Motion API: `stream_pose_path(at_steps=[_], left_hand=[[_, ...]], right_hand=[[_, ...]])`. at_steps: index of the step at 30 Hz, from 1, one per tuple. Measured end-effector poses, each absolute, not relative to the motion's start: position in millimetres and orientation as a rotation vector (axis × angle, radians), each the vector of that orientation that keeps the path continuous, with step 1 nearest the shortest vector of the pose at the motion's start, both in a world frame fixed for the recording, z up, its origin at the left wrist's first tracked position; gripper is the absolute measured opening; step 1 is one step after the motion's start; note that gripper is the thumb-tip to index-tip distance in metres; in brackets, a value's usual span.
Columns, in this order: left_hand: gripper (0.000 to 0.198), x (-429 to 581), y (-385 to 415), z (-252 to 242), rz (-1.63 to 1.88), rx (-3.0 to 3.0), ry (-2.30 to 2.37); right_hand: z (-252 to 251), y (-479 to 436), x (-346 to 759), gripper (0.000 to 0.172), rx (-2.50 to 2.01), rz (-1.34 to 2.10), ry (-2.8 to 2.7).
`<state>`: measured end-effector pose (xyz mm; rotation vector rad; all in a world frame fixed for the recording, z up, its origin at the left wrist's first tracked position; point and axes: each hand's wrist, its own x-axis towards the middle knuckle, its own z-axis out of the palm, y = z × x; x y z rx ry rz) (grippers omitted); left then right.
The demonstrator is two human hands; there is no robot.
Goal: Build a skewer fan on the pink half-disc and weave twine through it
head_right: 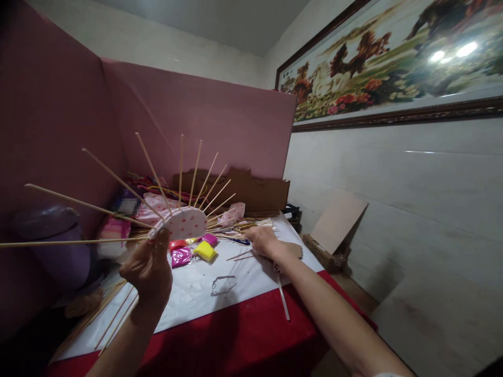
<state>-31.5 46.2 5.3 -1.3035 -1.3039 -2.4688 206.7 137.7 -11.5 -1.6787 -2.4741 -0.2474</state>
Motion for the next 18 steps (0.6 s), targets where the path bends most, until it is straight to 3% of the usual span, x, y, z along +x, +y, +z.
stream_pose_path(at_steps=[3, 8, 18], left_hand=[[0.02, -32, 45, 5, -2.473, -1.312, -1.286], [0.018, -33, 46, 3, -2.49, -1.34, -1.268], [0.023, -31, 48, 2, -2.481, -1.273, -1.318]], right_hand=[[5, 147, 228, 0.032, -1.921, -0.372, -2.256], [8, 165, 262, 0.023, -2.227, -0.349, -2.148], [-15, 192, 268, 0.03, -2.186, -0.292, -2.47]])
